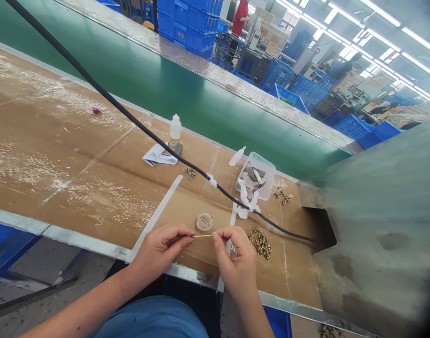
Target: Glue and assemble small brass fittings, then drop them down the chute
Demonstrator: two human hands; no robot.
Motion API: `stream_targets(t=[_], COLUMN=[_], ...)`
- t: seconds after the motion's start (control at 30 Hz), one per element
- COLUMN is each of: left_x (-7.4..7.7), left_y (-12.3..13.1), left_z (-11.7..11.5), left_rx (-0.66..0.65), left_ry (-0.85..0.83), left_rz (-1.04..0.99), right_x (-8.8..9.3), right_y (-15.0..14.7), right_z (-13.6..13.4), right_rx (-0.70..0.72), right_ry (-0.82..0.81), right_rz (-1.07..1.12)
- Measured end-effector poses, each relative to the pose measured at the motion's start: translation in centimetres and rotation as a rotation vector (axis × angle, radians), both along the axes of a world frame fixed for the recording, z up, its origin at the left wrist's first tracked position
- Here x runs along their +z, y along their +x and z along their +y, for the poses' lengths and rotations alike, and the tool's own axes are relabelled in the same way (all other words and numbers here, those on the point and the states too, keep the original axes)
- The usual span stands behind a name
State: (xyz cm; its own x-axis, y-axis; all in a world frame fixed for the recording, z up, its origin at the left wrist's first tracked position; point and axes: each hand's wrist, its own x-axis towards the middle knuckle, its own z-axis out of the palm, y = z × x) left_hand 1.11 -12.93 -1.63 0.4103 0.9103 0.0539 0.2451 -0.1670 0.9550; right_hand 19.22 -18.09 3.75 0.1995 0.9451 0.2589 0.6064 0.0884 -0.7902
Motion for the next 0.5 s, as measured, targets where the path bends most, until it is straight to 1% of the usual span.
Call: stream_targets(t=[0.17, 0.3, 0.4, 0.5], left_x=[0.2, 0.3, 0.3, 0.3], left_y=[0.1, 0.1, 0.1, 0.1], left_z=[0.0, -0.2, -0.3, -0.3], left_rx=[-0.016, -0.005, 0.000, 0.019], left_ry=[0.044, 0.019, -0.021, -0.040], left_rz=[-0.024, -0.052, -0.074, -0.084], right_x=[0.9, 1.5, 1.5, 1.1], right_y=[-0.3, -0.7, -0.6, -0.4], right_z=[-0.3, -0.8, -1.2, -1.6], right_rx=[0.051, 0.183, 0.260, 0.273], right_ry=[0.105, 0.179, 0.215, 0.224], right_rz=[-0.170, -0.242, -0.273, -0.285])
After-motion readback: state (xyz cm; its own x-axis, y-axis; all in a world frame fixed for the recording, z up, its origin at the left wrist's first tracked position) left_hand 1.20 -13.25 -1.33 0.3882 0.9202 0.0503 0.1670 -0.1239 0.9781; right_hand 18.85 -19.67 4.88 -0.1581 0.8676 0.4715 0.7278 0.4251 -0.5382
